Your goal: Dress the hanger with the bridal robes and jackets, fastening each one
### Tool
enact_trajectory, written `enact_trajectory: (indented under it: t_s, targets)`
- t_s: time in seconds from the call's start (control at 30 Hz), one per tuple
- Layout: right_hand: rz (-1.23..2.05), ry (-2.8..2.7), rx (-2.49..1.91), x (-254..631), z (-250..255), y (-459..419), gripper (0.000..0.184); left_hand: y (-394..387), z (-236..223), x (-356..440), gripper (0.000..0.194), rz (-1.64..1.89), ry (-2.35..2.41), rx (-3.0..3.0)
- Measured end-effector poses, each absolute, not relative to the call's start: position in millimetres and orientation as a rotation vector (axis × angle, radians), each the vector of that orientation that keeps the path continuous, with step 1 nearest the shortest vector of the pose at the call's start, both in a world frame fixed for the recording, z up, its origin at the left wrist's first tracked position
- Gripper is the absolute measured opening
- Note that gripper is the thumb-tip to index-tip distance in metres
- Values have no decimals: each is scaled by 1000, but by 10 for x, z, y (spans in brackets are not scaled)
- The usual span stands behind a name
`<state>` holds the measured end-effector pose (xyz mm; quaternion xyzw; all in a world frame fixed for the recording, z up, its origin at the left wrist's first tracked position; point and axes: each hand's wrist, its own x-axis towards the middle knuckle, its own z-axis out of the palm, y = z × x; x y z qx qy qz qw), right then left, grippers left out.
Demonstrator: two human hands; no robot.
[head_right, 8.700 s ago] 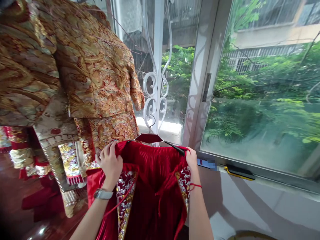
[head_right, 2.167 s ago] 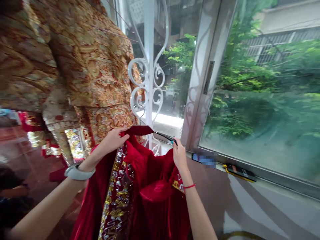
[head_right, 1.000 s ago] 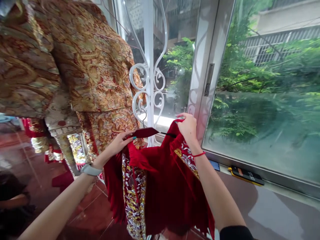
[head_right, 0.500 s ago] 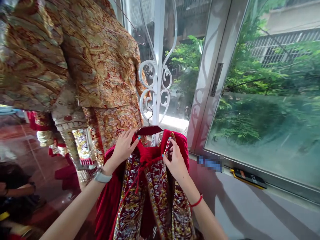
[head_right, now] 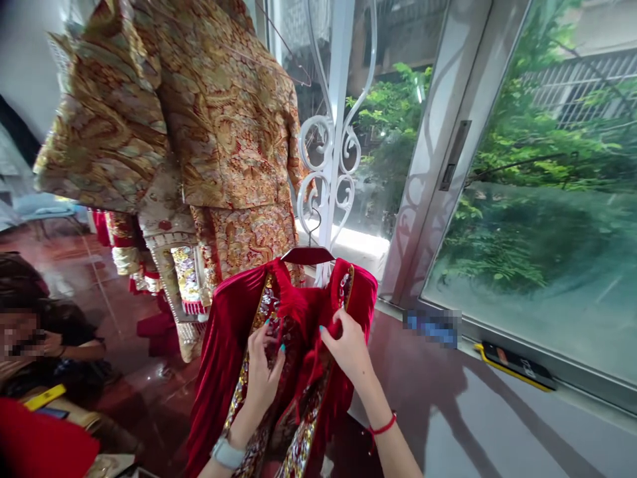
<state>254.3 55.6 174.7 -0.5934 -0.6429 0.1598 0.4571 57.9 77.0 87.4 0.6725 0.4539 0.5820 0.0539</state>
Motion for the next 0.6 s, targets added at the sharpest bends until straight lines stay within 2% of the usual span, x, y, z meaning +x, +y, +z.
enact_trajectory:
  t_s: [0.1,0.2,0.33,0.5,0.6]
  targets:
    - [524,-1484,-1309,2746,1655,504,12,632,648,605,43,1681,1393,1896]
    - [600,-1433,-1232,2920,1581,430,28,564,429,767,33,1463,1320,1827]
    - [598,-1427,-1268,3041,1562,344,35,679,190,1073,41,1255,1377,1738]
    - [492,-1419,-1326,3045,1651,252,34,843,161,1283,32,1136,1414,1789]
    - [221,-1348,-1375,2928,1715,103,31,812,199,1273,33,1132,1411,1811]
